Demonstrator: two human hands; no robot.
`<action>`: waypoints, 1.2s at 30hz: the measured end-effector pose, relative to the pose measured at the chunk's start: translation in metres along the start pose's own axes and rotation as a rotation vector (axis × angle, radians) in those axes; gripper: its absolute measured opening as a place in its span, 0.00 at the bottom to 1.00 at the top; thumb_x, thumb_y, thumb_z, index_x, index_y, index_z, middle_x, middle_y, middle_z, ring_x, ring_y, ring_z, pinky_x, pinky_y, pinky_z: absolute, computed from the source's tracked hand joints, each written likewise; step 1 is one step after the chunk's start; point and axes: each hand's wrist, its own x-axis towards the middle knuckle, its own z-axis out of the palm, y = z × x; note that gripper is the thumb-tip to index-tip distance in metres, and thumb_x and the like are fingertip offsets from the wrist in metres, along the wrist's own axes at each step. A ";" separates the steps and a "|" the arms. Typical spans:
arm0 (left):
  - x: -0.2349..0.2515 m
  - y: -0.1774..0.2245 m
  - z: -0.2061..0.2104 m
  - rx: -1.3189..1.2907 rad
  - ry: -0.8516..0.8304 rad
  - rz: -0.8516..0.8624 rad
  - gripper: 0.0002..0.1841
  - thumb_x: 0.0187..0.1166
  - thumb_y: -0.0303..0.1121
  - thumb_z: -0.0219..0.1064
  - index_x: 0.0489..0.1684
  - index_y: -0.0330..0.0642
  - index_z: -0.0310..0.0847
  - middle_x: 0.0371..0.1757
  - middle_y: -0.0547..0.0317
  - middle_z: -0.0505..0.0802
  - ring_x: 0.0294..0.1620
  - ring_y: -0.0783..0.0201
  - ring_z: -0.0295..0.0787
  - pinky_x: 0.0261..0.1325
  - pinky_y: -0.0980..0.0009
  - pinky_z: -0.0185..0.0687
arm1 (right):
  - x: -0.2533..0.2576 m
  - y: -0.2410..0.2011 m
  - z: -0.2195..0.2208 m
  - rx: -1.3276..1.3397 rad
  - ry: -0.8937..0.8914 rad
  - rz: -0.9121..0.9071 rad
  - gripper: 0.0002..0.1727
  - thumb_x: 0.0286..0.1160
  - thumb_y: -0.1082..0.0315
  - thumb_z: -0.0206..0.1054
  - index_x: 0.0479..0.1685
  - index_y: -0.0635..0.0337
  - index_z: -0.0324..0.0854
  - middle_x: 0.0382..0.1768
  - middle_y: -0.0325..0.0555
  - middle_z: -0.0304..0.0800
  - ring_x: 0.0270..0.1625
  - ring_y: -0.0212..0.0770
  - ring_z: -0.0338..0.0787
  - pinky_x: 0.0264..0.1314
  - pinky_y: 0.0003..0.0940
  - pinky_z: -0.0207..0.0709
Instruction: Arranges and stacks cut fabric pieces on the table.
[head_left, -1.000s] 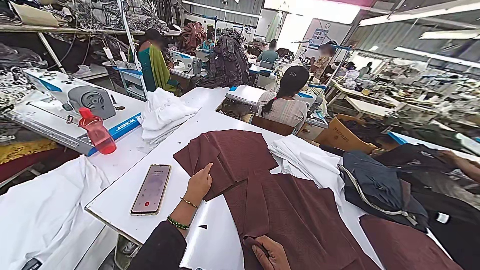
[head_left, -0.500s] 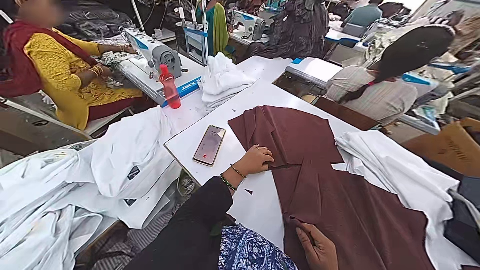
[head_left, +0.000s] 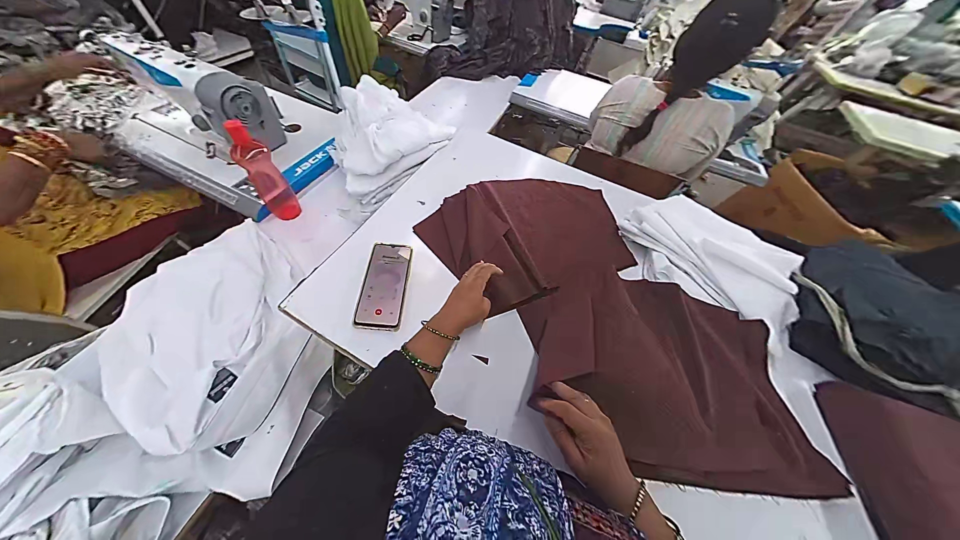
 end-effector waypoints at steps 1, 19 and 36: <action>0.000 0.000 0.000 0.007 -0.013 -0.010 0.30 0.65 0.15 0.60 0.74 0.29 0.76 0.81 0.35 0.78 0.90 0.41 0.61 0.93 0.55 0.51 | 0.001 -0.002 0.003 -0.008 -0.062 -0.006 0.19 0.80 0.59 0.56 0.38 0.54 0.94 0.51 0.51 0.97 0.58 0.46 0.94 0.65 0.39 0.82; 0.007 0.005 0.023 0.141 0.070 0.115 0.21 0.81 0.36 0.67 0.64 0.29 0.82 0.60 0.35 0.91 0.68 0.37 0.84 0.76 0.38 0.69 | 0.003 -0.029 0.024 0.057 -0.160 0.120 0.14 0.71 0.68 0.61 0.43 0.61 0.94 0.59 0.55 0.94 0.63 0.56 0.92 0.66 0.56 0.79; 0.002 0.012 0.019 -0.007 0.274 0.306 0.12 0.84 0.27 0.59 0.50 0.32 0.89 0.51 0.41 0.95 0.61 0.41 0.90 0.77 0.35 0.66 | -0.003 -0.061 0.024 -0.140 -0.173 0.570 0.16 0.67 0.62 0.71 0.29 0.72 0.86 0.37 0.63 0.88 0.41 0.58 0.90 0.44 0.52 0.82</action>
